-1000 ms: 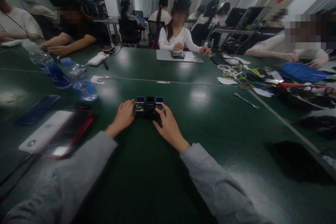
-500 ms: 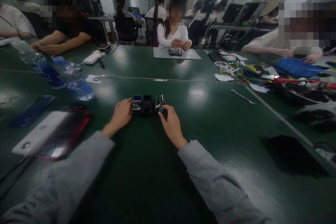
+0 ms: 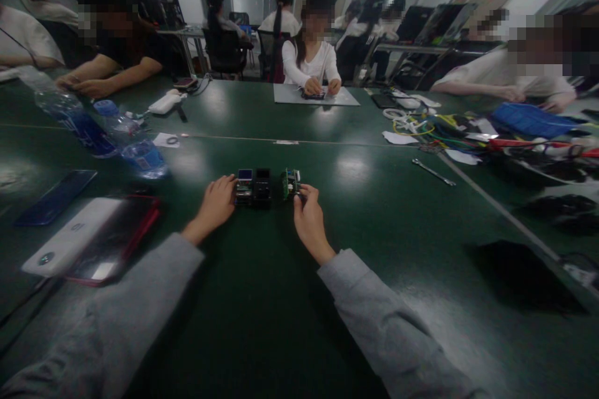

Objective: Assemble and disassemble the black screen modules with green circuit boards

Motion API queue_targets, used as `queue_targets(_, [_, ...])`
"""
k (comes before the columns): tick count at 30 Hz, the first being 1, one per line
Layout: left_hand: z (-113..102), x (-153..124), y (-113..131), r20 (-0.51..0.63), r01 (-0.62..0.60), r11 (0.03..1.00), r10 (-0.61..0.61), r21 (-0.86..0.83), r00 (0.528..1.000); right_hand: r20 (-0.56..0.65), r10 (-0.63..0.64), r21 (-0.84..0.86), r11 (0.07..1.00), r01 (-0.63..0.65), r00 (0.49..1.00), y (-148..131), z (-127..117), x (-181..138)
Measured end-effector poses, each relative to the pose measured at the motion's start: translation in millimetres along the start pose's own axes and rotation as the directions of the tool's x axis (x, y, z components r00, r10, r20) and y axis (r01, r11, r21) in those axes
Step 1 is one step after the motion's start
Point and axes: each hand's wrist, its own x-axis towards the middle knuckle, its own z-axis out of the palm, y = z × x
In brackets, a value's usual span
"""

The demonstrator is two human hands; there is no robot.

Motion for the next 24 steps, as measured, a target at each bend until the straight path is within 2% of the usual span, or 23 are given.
queue_targets(7, [-0.9, -0.1, 1.1, -0.001, 0.006, 1.000, -0.006, 0.002, 1.000, -0.046, -0.027, -0.003, 1.000, 0.027, 0.999, 3.8, -1.7, 1.5])
queue_targets(16, [0.5, -0.3, -1.6, -0.005, -0.004, 1.000, 0.004, -0.009, 1.000, -0.117, 0.045, -0.053, 0.997, -0.051, 0.992, 20.5, -1.6, 4.1])
queue_targets(21, [-1.1, -0.5, -0.8, 0.009, -0.002, 1.000, 0.002, -0.012, 1.000, -0.196, 0.063, -0.092, 0.992, -0.082, 0.979, 15.9, -7.5, 8.1])
queue_targets(24, [-1.0, -0.8, -0.7, -0.001, -0.002, 1.000, 0.002, -0.010, 1.000, -0.215, 0.013, -0.112, 0.993, -0.037, 0.977, 10.1, -6.1, 16.9])
